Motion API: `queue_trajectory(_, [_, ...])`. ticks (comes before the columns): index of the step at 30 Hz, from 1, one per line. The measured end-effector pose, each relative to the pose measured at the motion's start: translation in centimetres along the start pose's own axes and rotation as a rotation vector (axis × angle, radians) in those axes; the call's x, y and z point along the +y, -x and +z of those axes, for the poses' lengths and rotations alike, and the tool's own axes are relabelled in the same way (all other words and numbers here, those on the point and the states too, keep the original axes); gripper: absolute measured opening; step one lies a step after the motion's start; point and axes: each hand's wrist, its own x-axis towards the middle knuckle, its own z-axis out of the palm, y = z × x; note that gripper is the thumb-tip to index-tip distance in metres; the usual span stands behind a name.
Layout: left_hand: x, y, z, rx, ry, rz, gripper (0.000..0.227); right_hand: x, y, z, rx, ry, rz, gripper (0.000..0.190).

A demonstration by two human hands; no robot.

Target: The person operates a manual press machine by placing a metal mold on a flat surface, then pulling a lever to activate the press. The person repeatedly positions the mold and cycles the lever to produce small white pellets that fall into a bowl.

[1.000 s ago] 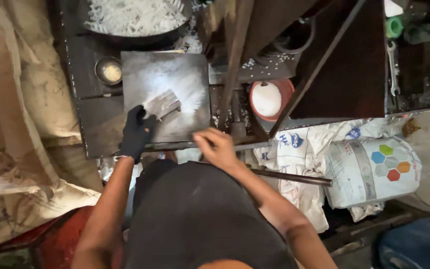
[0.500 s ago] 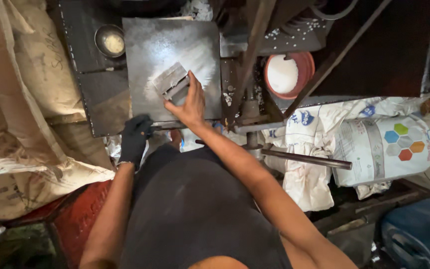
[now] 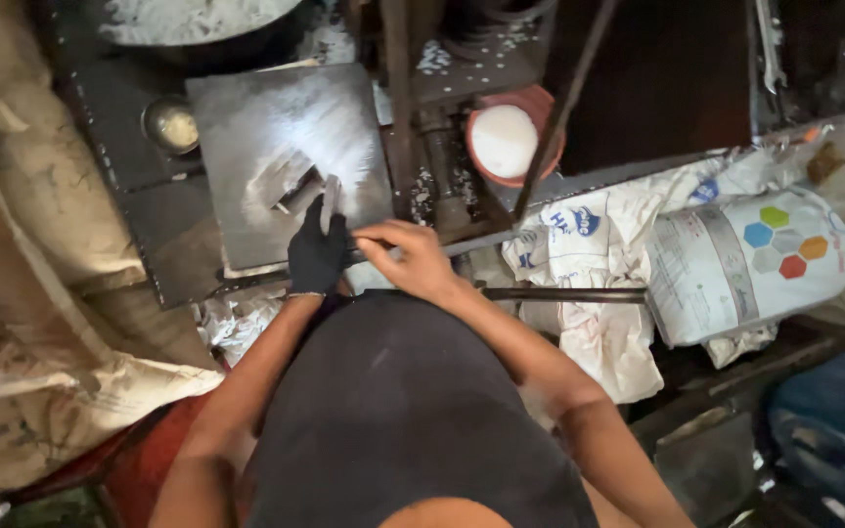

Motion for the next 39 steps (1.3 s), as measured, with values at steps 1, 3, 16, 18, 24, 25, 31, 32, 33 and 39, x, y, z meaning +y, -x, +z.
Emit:
queue_trajectory(1, [0.7, -0.6, 0.4, -0.025, 0.068, -0.067, 0.052, -0.2, 0.5, -1.5, 0.08, 0.044, -0.055, 0.021])
queue_trajectory(3, [1.9, -2.6, 1.3, -0.089, 0.196, -0.197, 0.051, 0.3, 0.7, -4.0, 0.229, 0.168, -0.093, 0.014])
queue_trajectory(16, [4.3, -16.1, 7.8, -0.264, -0.095, 0.358, 0.034, 5.9, -0.4, -7.9, 0.45, 0.497, 0.12, 0.015])
queue_trajectory(18, [4.9, -16.8, 8.6, -0.253, -0.032, 0.409, 0.034, 5.9, -0.5, -8.0, 0.445, 0.505, 0.138, 0.016])
queue_trajectory(24, [4.7, -19.3, 3.8, -0.499, -0.265, 0.445, 0.043, 5.5, -0.5, -7.7, 0.436, 0.486, 0.165, 0.016])
queue_trajectory(25, [4.0, -19.8, 2.2, -0.499, -0.193, 0.349, 0.042, 5.5, -0.6, -7.7, 0.44, 0.519, 0.163, 0.016])
queue_trajectory(31, [-4.1, -13.8, -7.5, -0.592, 0.156, 0.03, 0.069, 5.4, -0.8, -7.2, 0.437, 0.574, 0.077, 0.014])
queue_trajectory(32, [-4.9, -12.0, -8.0, -0.541, 0.195, 0.122, 0.089, 5.2, -0.9, -7.1, 0.437, 0.598, 0.092, 0.014])
queue_trajectory(33, [-5.4, -10.6, -8.4, -0.489, 0.233, 0.214, 0.11, 5.1, -1.0, -7.1, 0.452, 0.583, 0.111, 0.016])
queue_trajectory(39, [-4.8, -8.1, -7.8, -0.279, 0.009, 0.167, 0.102, 4.3, -1.2, -6.4, 0.568, 0.609, 0.067, 0.016])
